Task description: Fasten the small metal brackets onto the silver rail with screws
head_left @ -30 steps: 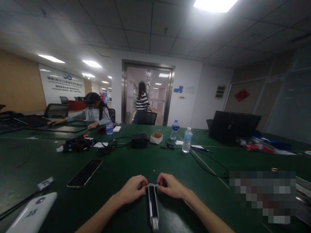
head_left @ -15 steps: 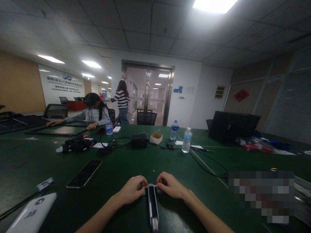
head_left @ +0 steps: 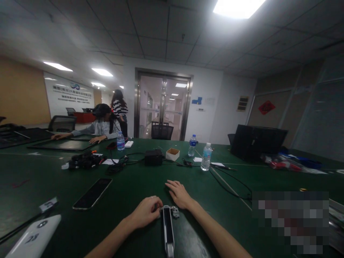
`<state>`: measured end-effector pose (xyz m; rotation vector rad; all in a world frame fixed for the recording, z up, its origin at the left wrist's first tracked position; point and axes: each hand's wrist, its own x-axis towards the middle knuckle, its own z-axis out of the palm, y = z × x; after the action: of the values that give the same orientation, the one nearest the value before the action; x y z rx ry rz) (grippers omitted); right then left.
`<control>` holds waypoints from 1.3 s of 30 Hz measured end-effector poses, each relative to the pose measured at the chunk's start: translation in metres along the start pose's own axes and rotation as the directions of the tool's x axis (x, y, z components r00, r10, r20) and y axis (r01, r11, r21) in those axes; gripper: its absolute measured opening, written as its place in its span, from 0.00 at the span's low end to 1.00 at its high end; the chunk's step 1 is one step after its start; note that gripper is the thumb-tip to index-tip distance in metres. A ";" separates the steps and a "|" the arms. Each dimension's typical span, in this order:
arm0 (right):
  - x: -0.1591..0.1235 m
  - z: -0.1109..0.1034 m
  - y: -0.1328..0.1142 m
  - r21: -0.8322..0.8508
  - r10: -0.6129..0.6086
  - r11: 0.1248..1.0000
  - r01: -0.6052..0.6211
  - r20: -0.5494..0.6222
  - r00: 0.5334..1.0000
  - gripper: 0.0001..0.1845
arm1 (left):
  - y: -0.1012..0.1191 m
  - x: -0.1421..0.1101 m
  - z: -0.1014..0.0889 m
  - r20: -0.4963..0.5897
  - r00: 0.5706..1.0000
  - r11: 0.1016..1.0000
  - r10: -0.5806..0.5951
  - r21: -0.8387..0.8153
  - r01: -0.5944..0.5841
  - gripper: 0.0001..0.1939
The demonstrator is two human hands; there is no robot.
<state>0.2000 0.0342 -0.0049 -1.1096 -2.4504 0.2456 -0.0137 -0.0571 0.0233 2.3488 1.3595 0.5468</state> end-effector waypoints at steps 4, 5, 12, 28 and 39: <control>0.001 -0.002 -0.003 0.030 -0.007 1.000 0.007 0.007 1.000 0.18 | -0.001 0.000 0.000 0.005 1.000 1.000 -0.003 -0.009 0.003 0.10; -0.001 -0.002 -0.003 0.031 -0.007 1.000 0.007 -0.006 1.000 0.17 | -0.001 0.000 0.000 0.010 1.000 1.000 -0.009 -0.011 0.009 0.10; -0.003 0.003 -0.001 0.028 0.012 1.000 -0.010 -0.056 0.998 0.13 | 0.008 -0.004 -0.006 0.008 1.000 1.000 -0.013 -0.015 0.013 0.10; -0.050 -0.022 -0.011 0.276 0.090 0.961 -0.025 -0.224 0.970 0.10 | 0.019 -0.009 -0.010 -0.055 0.995 0.995 -0.088 0.044 0.090 0.11; -0.052 -0.017 -0.075 0.537 0.056 0.840 0.075 -0.223 0.973 0.05 | 0.022 -0.011 0.003 -0.210 0.940 0.947 0.268 0.239 -0.216 0.05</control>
<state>0.1876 -0.0546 0.0192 -0.8154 -1.9883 0.7188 -0.0017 -0.0771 0.0302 2.7226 1.2878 0.8179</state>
